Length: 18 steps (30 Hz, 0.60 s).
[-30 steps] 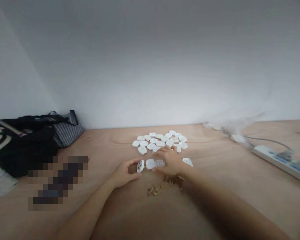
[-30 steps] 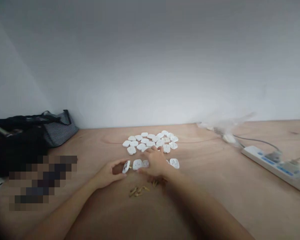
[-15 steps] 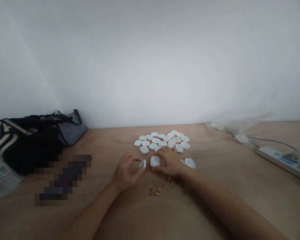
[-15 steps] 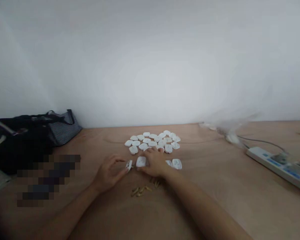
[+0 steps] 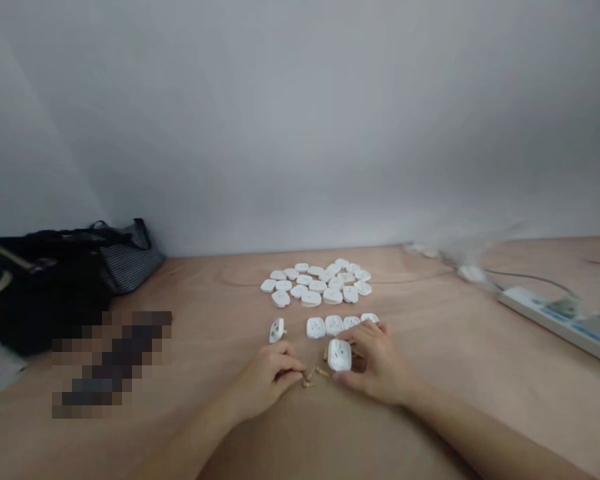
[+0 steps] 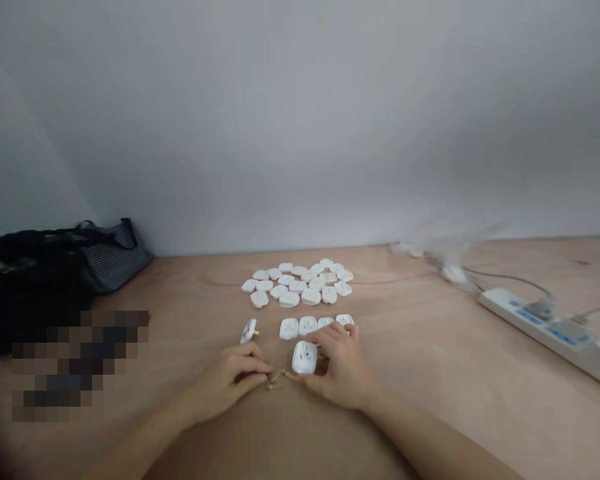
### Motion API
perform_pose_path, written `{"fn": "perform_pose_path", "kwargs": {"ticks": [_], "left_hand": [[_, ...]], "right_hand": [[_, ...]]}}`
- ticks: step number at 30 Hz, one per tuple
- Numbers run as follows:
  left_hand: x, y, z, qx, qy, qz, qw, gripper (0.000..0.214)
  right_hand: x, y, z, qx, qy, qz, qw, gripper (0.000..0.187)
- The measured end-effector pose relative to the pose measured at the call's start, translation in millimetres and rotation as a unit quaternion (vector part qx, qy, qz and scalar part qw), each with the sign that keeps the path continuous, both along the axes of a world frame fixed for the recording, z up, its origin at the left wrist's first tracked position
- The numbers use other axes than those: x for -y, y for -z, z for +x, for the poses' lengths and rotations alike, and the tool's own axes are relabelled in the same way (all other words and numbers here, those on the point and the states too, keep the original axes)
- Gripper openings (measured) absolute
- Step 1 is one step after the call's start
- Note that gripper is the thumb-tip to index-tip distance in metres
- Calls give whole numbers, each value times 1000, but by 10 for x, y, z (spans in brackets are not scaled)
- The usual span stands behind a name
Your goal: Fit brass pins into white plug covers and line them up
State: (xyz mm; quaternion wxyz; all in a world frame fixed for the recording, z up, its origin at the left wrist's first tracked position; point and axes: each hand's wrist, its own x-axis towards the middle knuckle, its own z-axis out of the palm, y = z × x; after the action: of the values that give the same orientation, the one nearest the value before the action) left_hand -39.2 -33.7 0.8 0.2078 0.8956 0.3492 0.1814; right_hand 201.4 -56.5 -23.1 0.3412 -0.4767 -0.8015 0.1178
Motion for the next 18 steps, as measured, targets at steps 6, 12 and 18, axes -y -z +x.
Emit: {"fn": "perform_pose_path", "kwargs": {"ticks": [6, 12, 18], "left_hand": [[-6, 84, 1, 9, 28, 26, 999, 19], [-8, 134, 54, 4, 32, 80, 996, 22], [46, 133, 139, 124, -24, 73, 989, 16]], "right_hand": [[-6, 17, -69, 2, -19, -2, 1000, 39], [5, 49, -89, 9, -38, -10, 999, 39], [0, 37, -153, 16, -41, -5, 999, 41]]}}
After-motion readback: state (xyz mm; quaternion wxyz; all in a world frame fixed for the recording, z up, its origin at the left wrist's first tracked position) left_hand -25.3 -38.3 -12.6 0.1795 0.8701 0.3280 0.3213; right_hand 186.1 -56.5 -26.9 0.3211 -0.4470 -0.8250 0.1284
